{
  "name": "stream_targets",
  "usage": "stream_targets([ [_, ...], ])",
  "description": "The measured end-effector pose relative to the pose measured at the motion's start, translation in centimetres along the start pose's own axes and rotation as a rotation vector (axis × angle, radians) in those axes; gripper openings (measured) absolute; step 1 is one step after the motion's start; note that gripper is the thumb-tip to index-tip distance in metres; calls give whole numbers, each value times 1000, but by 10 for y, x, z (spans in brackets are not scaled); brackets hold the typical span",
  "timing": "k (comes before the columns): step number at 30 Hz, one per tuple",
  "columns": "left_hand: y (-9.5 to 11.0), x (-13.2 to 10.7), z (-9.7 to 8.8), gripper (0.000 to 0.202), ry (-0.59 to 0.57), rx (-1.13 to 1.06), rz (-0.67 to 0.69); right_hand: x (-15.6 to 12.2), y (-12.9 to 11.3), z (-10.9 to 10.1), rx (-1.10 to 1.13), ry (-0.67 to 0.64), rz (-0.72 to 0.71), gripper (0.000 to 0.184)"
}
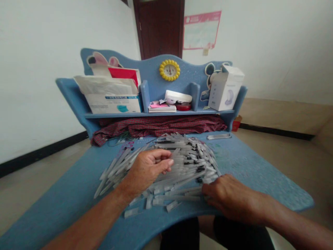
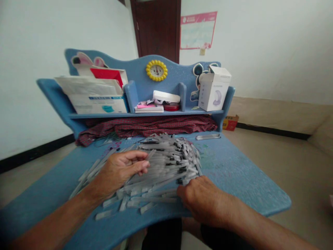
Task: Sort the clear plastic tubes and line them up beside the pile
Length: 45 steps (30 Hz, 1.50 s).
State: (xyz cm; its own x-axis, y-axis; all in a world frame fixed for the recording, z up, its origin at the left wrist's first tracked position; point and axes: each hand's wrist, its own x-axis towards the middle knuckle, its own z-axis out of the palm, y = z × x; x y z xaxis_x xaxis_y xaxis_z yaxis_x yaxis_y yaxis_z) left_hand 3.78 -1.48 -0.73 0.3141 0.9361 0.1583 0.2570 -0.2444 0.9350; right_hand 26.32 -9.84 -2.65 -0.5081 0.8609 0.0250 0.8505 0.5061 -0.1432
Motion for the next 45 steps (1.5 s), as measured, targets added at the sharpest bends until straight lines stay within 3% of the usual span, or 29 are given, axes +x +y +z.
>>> stream_targets([
  [5, -2, 1, -1, 25, -8, 16, 11, -2, 1, -12, 28, -148, 44, 7],
  [11, -4, 2, -1, 24, -40, 38, 7, 11, 11, -15, -83, -64, 131, 20],
  [16, -7, 2, -1, 23, -50, 44, 9, 28, 13, -7, -181, -58, 68, 21],
  [30, -4, 1, -1, 21, -51, 82, 19, 48, -1, -18, -227, -228, 89, 26],
  [45, -9, 2, -3, 23, -66, 128, 22, 49, -15, -14, -294, -205, 36, 23],
])
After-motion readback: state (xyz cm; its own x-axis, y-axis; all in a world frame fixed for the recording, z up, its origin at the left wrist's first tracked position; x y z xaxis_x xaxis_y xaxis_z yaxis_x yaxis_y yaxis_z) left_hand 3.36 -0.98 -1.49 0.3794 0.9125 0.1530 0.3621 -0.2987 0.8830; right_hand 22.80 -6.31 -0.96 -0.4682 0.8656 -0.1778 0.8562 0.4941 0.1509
